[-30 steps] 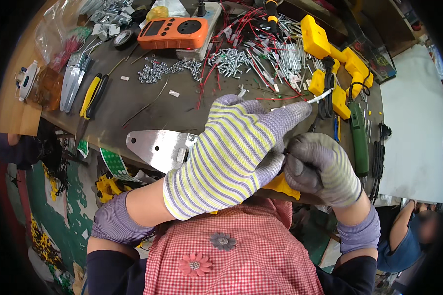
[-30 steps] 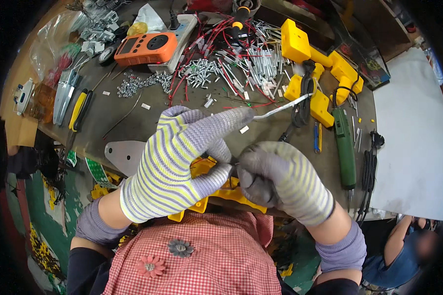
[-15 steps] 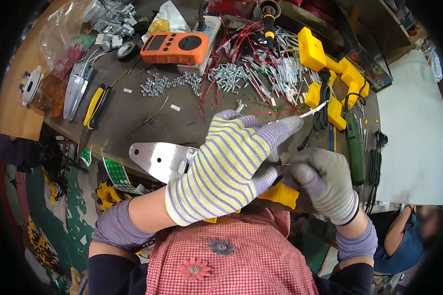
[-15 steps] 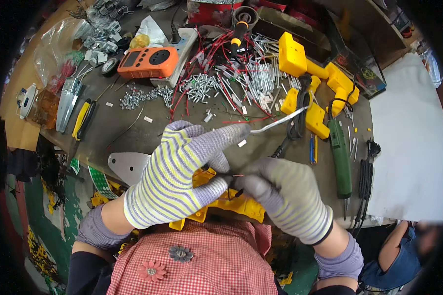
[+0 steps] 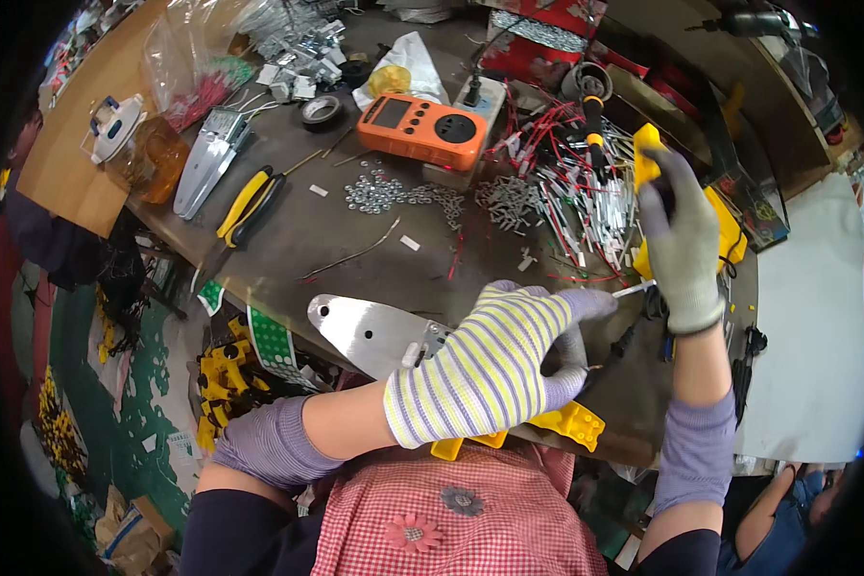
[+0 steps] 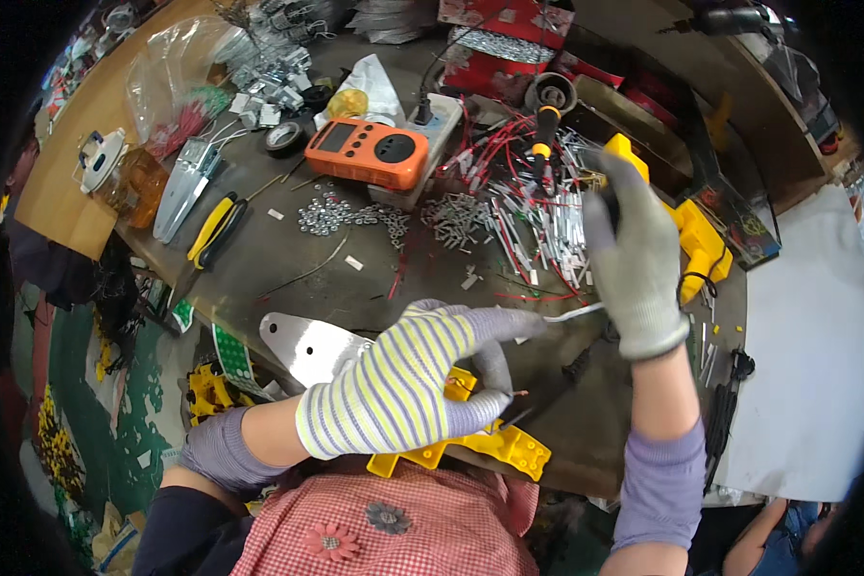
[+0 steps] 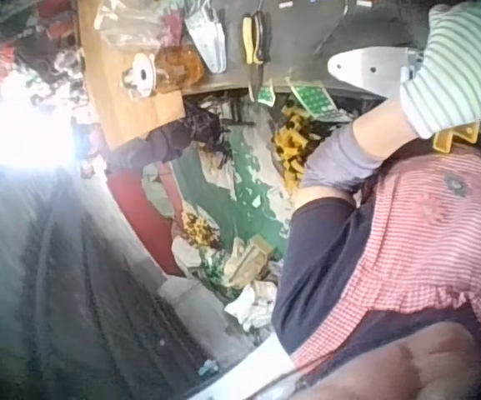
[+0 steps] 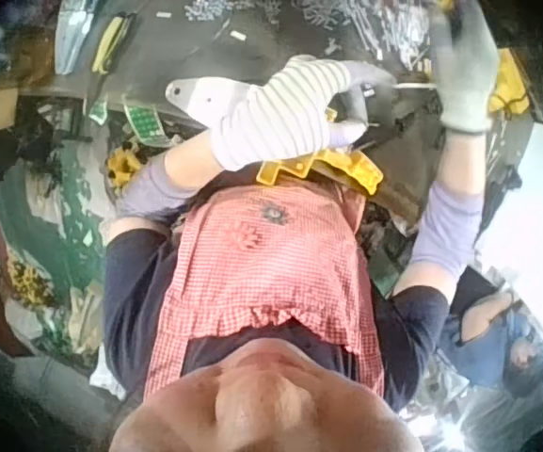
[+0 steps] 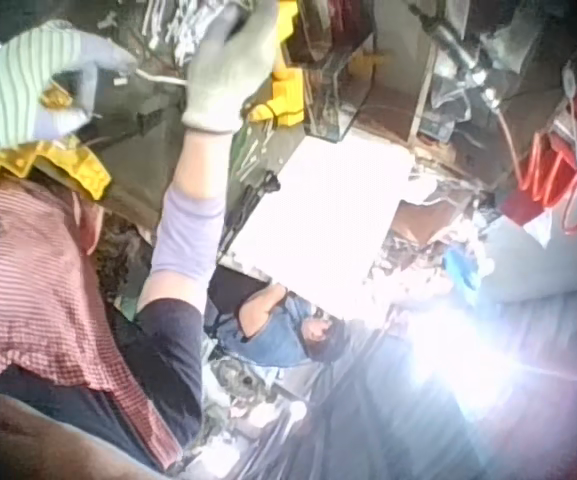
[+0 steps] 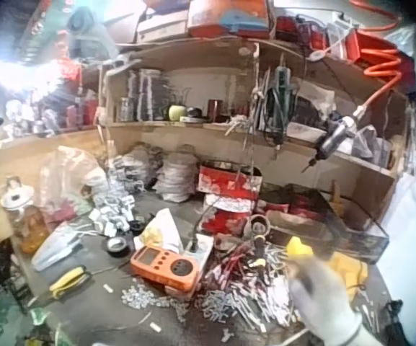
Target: Assembling and soldering components into a yellow plastic handheld enclosure, possibly a tool or sensor housing.
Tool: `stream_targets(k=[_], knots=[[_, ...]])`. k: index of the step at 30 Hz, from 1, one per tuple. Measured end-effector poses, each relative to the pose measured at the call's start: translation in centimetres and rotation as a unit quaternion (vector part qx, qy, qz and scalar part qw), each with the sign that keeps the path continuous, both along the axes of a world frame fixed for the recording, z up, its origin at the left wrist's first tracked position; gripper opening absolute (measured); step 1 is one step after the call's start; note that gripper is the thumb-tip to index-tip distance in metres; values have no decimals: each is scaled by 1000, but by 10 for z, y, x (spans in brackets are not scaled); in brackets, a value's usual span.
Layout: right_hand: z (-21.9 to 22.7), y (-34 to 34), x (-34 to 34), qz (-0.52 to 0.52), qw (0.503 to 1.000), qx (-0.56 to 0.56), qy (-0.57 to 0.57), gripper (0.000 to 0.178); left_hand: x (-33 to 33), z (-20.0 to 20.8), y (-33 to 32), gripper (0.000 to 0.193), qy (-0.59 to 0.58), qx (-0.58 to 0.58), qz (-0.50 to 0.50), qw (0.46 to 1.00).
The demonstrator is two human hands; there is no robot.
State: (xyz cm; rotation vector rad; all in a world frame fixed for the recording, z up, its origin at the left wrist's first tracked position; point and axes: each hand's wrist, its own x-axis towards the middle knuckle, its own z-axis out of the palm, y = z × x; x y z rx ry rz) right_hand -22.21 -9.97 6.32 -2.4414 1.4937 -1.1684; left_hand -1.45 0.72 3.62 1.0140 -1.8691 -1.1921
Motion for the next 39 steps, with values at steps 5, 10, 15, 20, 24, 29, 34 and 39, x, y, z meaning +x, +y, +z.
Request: stream_targets(k=[5, 10, 15, 20, 24, 29, 34, 39], knots=[[-20, -94, 22, 32, 966, 20, 255, 52, 14, 1, 6, 59, 17, -93, -23, 995], [-29, -114, 4, 18, 986, -46, 159, 44, 72, 12, -18, 30, -164, -197, 147, 955], [-13, -75, -1, 173, 937, -74, -294, 25, 106, -27, -38, 17, -508, -209, 298, 780], [16, 6, -19, 28, 923, -135, -358, 20, 90, -2, -65, 27, -587, -43, 276, 760], [21, 63, -47, -53, 875, -44, -479, 30, 91, -8, -77, 25, -627, -73, 269, 727], [0, 102, -61, -99, 734, -3, -671, 34, 94, -24, -74, 20, -559, -105, 273, 776], [-19, 137, -55, -32, 710, 95, -697, 33, 72, 10, -3, 10, -170, -160, 278, 932], [-21, 140, -27, -104, 693, 59, -711, 32, 43, 27, 24, 18, -48, -216, 23, 975]])
